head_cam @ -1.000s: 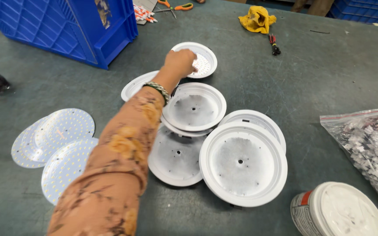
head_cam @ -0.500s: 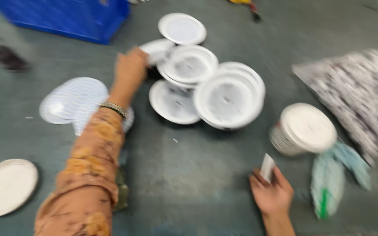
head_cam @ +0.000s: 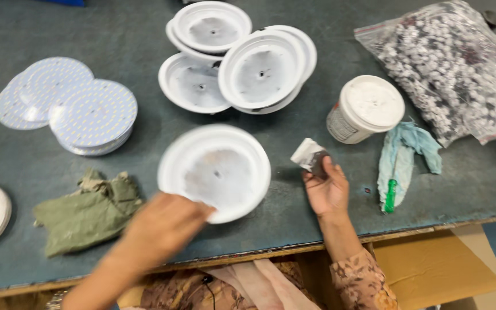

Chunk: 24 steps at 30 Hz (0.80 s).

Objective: The person applies a white paste to the interior of circular plastic housings using a small spatula. They scoop the paste from a container, spread it evenly inside each housing, and place the finished units into a stack.

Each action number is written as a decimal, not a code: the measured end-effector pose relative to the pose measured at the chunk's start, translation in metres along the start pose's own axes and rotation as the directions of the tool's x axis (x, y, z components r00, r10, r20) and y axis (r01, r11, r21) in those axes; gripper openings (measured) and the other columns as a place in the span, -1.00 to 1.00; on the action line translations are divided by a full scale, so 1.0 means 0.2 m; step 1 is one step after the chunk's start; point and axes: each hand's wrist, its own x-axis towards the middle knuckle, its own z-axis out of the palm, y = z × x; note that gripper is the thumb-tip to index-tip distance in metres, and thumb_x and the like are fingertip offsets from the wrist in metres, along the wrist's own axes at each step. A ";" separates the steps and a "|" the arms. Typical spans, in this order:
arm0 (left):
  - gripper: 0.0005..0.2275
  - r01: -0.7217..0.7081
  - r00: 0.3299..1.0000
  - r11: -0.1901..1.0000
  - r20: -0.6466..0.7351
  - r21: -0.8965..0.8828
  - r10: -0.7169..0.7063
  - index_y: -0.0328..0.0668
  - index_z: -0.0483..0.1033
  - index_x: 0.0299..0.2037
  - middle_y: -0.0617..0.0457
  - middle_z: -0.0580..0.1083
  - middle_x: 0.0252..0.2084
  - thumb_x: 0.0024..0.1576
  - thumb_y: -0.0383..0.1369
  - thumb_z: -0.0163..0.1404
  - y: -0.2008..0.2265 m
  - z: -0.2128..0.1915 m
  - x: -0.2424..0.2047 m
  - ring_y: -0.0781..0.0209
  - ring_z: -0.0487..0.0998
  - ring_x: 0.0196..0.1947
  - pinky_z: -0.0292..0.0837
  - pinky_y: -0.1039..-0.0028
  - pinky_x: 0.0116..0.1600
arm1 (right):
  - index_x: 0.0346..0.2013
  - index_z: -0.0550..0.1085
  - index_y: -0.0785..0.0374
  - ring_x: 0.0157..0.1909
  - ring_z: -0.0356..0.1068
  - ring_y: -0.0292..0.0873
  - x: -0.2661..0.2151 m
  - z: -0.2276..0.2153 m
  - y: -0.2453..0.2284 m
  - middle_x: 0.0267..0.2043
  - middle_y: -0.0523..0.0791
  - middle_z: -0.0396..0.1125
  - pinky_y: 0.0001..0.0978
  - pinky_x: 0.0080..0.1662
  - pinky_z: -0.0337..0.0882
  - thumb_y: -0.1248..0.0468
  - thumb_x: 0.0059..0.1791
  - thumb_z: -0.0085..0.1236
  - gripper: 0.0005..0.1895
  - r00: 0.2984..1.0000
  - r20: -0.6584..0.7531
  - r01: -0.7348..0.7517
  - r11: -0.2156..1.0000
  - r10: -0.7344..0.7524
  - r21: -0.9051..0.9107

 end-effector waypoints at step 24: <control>-0.64 0.704 0.411 0.100 0.289 -0.703 -0.865 -0.18 0.22 0.19 -0.21 0.54 -0.02 0.28 -0.17 -0.18 0.11 0.49 -0.05 -0.08 0.62 -0.03 0.47 0.22 0.04 | 0.01 0.59 0.36 -0.06 0.47 -0.17 -0.41 0.46 0.12 -0.03 -0.06 0.52 -0.38 0.01 0.44 0.35 0.09 0.15 -0.78 0.747 0.662 0.658 0.079 0.062 -0.749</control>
